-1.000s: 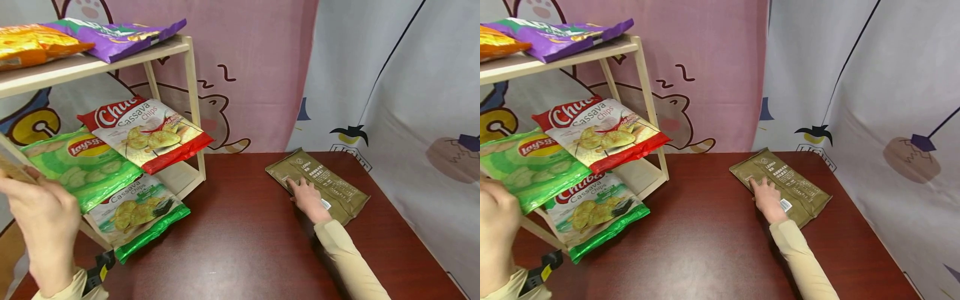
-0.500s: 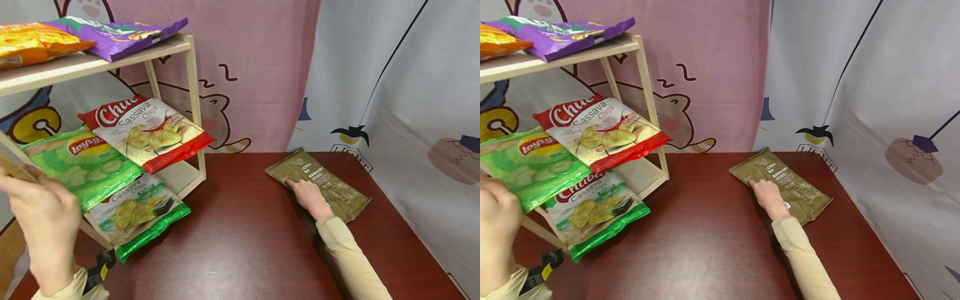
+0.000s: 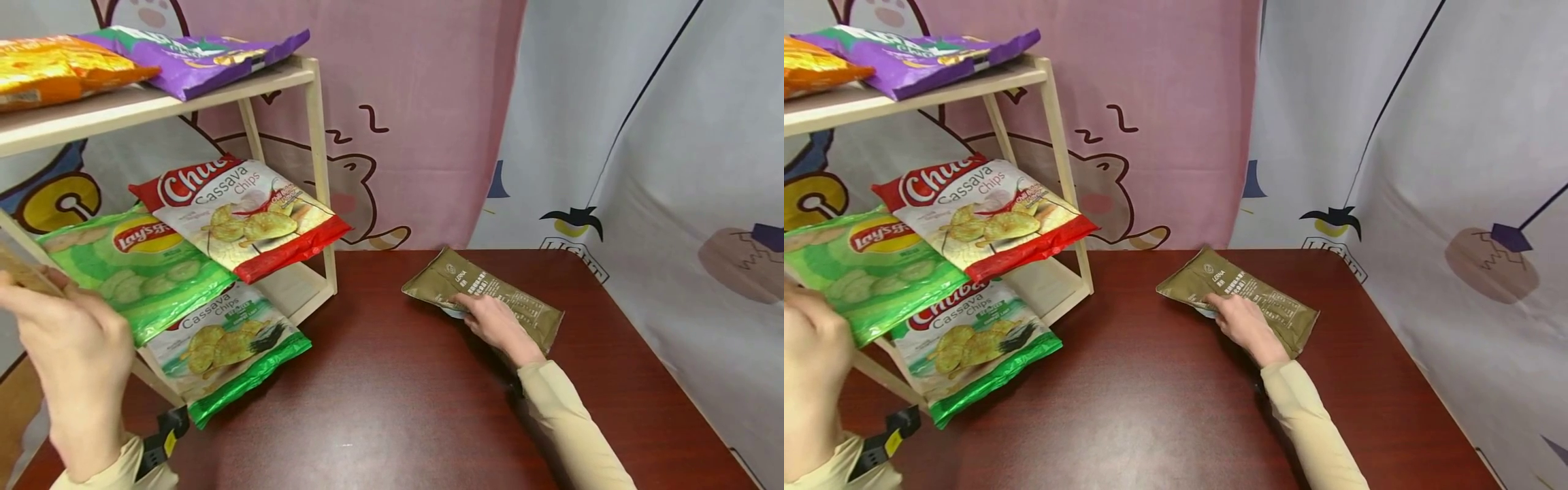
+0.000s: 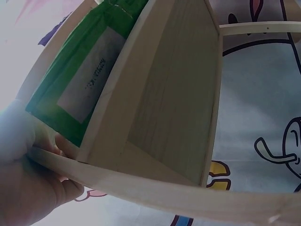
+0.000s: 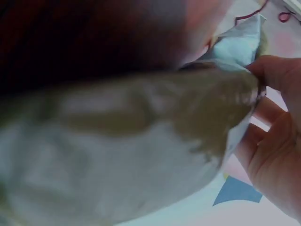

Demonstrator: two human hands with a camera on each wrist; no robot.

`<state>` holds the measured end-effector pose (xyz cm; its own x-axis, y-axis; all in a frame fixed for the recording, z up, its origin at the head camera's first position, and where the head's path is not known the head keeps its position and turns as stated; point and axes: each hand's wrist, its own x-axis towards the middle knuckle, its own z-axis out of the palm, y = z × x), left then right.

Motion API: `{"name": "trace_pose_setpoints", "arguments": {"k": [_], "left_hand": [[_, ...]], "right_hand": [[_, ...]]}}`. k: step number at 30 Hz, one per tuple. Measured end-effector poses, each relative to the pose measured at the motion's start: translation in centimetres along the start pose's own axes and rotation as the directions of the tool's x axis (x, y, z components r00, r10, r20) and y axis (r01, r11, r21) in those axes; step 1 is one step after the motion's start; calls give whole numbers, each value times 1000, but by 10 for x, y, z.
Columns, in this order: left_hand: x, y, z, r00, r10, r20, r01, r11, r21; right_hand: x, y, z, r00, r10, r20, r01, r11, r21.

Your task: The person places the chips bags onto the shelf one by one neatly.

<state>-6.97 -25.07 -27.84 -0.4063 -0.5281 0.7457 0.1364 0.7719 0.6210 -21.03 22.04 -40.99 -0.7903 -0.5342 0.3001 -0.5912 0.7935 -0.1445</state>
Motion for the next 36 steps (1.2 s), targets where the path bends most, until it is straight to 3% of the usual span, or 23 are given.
{"name": "trace_pose_setpoints", "arguments": {"k": [7,11,14,18,22,25,29,33,36], "left_hand": [[0,1,1,1000,12,-4,-12,1000,0],[1,1,0,1000,17,1,-17,1000,-3],[1,0,0,1000,12,5,-12,1000,5],[0,0,0,1000,9,6,-9,1000,9],[0,0,1,1000,5,3,-5,1000,15],[0,0,1,1000,12,0,-12,1000,14],[1,0,0,1000,32,-1,-32,999,9],[1,0,0,1000,31,3,-31,999,12],[0,0,0,1000,24,7,-24,1000,4]], "right_hand": [[9,-18,-13,989,81,-121,-66,990,128],[14,-28,-25,972,80,-222,-19,965,262],[17,-36,-32,958,100,-268,15,918,395],[19,-49,-45,943,202,-264,-19,826,563],[20,-48,-48,927,295,-232,-51,711,702],[19,-48,-51,925,328,-194,-42,593,804],[17,-49,-53,940,313,-136,1,395,919],[16,-49,-52,955,286,-78,29,173,985],[16,-46,-49,960,278,-31,16,58,998]]}}
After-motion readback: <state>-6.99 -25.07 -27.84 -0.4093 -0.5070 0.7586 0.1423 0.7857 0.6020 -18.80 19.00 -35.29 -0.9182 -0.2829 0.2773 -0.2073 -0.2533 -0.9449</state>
